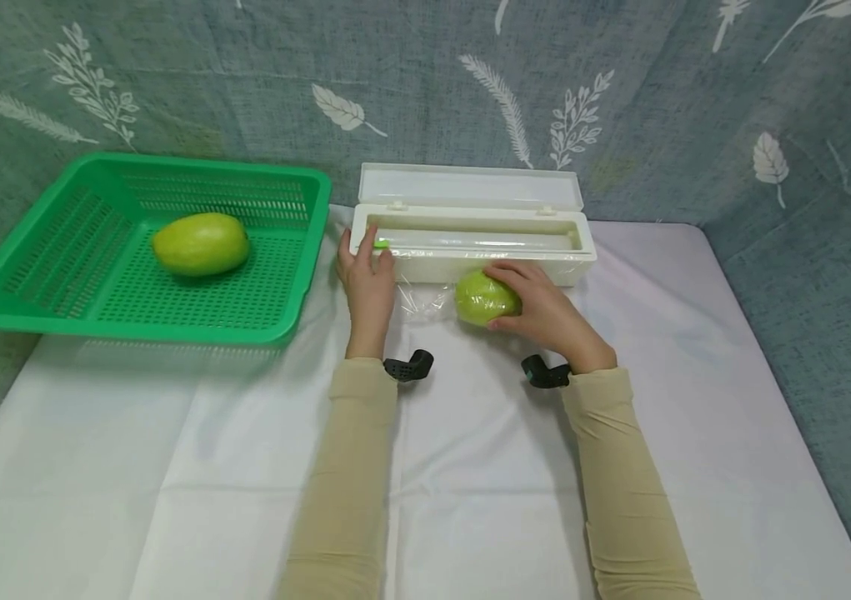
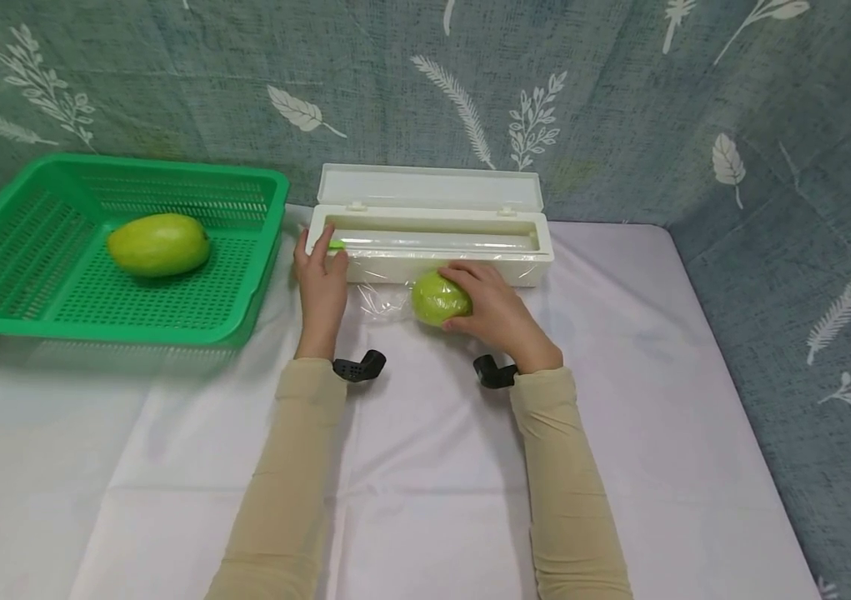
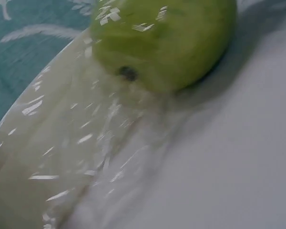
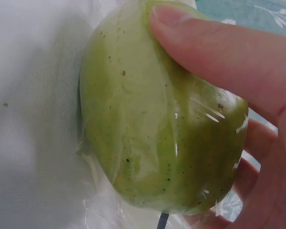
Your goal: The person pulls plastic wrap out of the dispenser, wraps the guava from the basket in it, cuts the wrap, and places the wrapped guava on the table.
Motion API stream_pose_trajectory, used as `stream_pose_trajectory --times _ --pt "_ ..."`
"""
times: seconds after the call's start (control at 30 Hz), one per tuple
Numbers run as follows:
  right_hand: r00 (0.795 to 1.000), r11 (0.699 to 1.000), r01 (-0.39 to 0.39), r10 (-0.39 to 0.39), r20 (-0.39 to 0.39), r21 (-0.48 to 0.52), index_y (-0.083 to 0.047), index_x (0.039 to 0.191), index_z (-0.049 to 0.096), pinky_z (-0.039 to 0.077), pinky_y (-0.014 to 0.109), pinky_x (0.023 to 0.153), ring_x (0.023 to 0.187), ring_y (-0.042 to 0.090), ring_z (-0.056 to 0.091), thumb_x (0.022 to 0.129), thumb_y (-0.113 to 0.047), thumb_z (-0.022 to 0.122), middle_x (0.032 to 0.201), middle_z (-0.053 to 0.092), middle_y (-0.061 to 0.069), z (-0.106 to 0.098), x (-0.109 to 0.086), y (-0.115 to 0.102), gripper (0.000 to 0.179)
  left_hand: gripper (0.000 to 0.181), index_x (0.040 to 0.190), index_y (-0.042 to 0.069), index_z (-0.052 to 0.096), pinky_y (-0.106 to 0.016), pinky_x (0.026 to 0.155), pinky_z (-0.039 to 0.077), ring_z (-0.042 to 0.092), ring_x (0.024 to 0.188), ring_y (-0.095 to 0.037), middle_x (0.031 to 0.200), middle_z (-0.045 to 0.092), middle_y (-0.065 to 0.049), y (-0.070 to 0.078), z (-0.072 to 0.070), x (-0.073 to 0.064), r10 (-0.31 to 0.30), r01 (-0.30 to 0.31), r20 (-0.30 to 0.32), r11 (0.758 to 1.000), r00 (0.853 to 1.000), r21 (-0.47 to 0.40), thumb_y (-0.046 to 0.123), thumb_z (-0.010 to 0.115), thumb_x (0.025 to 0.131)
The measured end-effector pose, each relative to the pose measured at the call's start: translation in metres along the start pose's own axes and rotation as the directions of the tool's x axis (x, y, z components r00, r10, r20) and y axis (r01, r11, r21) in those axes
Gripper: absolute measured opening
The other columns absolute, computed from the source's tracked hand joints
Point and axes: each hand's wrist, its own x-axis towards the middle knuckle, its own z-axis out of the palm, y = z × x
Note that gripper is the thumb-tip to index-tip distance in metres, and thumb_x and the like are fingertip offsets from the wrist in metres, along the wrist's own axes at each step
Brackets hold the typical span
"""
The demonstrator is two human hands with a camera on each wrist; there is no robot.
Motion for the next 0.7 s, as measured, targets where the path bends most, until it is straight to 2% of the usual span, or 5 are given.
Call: stream_pose_trajectory --times 0.1,0.2,0.37,0.57,0.7 --pt "1.0 1.0 0.0 0.0 0.006 0.005 -0.015 0.135 0.04 0.025 0.036 0.101 0.126 0.021 0.026 0.068 -0.031 0.077 0.136 0.034 0.001 0.0021 0.0002 0.0 0.078 0.038 0.125 0.019 0.053 -0.031 0.102 0.019 0.016 0.129 -0.014 0.144 0.022 -0.003 -0.0008 0.0044 -0.0041 0.011 -0.012 -0.101 1.0 0.995 -0.006 0.019 0.052 0.088" --pt "1.0 1.0 0.004 -0.004 0.007 0.003 -0.015 0.135 0.04 0.025 0.036 0.101 0.126 0.021 0.026 0.068 -0.032 0.077 0.136 0.034 0.0 0.0027 -0.0001 -0.0003 0.078 0.034 0.12 0.019 0.057 -0.029 0.102 0.018 0.017 0.129 -0.013 0.144 0.024 -0.001 0.0 0.0065 -0.0059 -0.001 -0.004 -0.153 0.999 0.988 -0.038 0.017 0.053 0.086" --pt "1.0 1.0 0.007 -0.007 -0.012 0.002 -0.015 0.134 0.041 0.026 0.036 0.1 0.125 0.021 0.027 0.067 -0.031 0.078 0.136 0.035 0.0 0.0002 -0.0004 -0.0006 0.078 0.033 0.117 0.02 0.06 -0.032 0.103 0.016 0.014 0.129 -0.016 0.145 0.021 0.0 0.0028 0.0074 -0.0032 -0.017 0.004 -0.144 0.996 0.989 -0.084 0.014 0.053 0.085" --pt "1.0 1.0 0.013 -0.013 -0.013 0.003 -0.015 0.133 0.042 0.026 0.036 0.1 0.125 0.021 0.028 0.067 -0.031 0.078 0.135 0.036 0.001 0.0002 0.0 -0.0005 0.077 0.032 0.112 0.02 0.064 -0.031 0.103 0.015 0.012 0.129 -0.016 0.145 0.02 -0.001 0.005 0.0085 -0.002 -0.026 0.013 -0.137 0.996 0.99 -0.092 0.009 0.052 0.085" --pt "1.0 1.0 0.01 -0.01 -0.015 -0.003 -0.015 0.133 0.042 0.026 0.037 0.1 0.124 0.021 0.028 0.066 -0.031 0.078 0.135 0.036 0.001 0.0007 0.0005 -0.0007 0.077 0.031 0.108 0.021 0.066 -0.031 0.103 0.012 0.005 0.13 -0.013 0.146 0.013 0.004 0.0074 0.0104 -0.0025 -0.052 0.04 -0.115 0.993 0.992 -0.108 0.009 0.048 0.086"
